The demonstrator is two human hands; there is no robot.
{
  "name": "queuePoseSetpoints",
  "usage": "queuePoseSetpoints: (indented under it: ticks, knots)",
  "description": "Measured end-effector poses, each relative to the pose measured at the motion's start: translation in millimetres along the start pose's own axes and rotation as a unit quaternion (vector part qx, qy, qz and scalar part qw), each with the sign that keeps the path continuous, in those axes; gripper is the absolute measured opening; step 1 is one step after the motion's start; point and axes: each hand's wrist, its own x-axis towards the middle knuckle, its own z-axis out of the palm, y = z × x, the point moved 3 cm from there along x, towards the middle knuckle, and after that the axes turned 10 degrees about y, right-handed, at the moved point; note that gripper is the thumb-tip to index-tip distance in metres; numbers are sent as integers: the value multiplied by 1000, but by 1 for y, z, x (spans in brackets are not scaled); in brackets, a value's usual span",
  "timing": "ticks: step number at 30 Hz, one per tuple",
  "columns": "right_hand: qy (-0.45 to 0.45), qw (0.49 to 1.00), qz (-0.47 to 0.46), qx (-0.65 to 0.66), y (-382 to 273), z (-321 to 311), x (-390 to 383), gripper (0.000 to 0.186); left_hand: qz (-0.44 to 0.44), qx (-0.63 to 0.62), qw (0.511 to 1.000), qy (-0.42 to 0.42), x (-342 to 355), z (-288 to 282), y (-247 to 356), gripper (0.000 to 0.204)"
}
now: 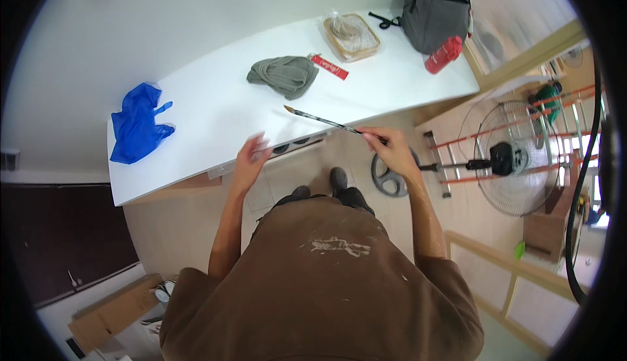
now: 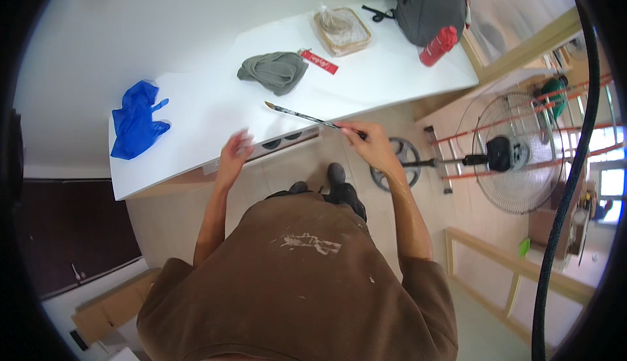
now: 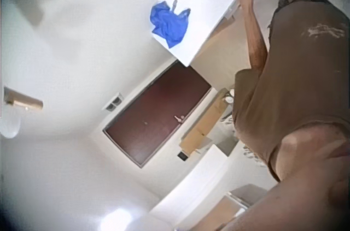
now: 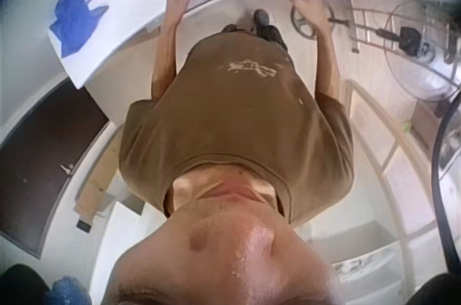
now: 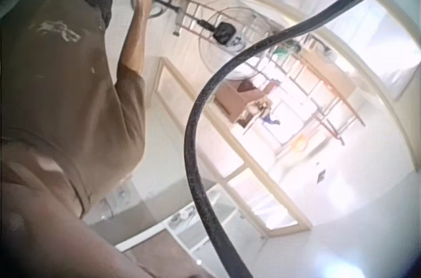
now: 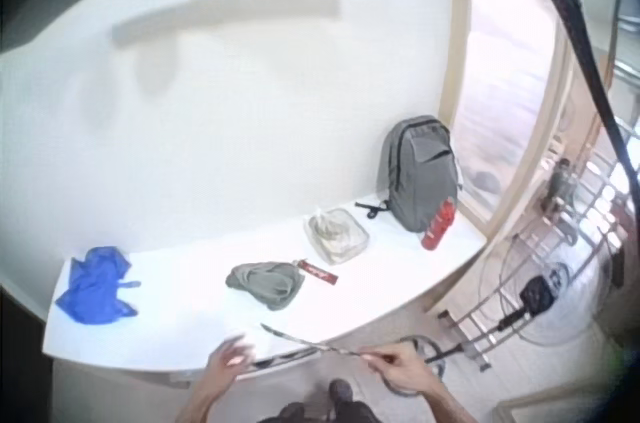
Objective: The person walks through a room under renovation, sits on the floor to open and inspect paint buckets, then moves to a kitchen sink to wash a paintbrush. They return to the paint area, dip the brush into a bucket, and climb a ladder while carrying the bucket and brush.
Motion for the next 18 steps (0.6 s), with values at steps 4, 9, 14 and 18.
queuePoseSetpoints:
  ticks: [4, 9, 14, 18]
  knots:
    - [64, 989, 99, 86, -33, 10, -83, 22, -4, -99, 974, -205, 47, 31, 48, 27]
    - [169, 965, 177, 90, -27, 29, -181, 22, -56, -91, 923, -369, 25, 62, 61, 16]
    - [223, 940, 232, 113, -42, 46, -250, 21, -106, -136, 861, -478, -15, 92, 11, 17]
    - [193, 955, 215, 71, -29, 41, -318, 21, -69, -83, 849, -516, -55, 116, 19, 13]
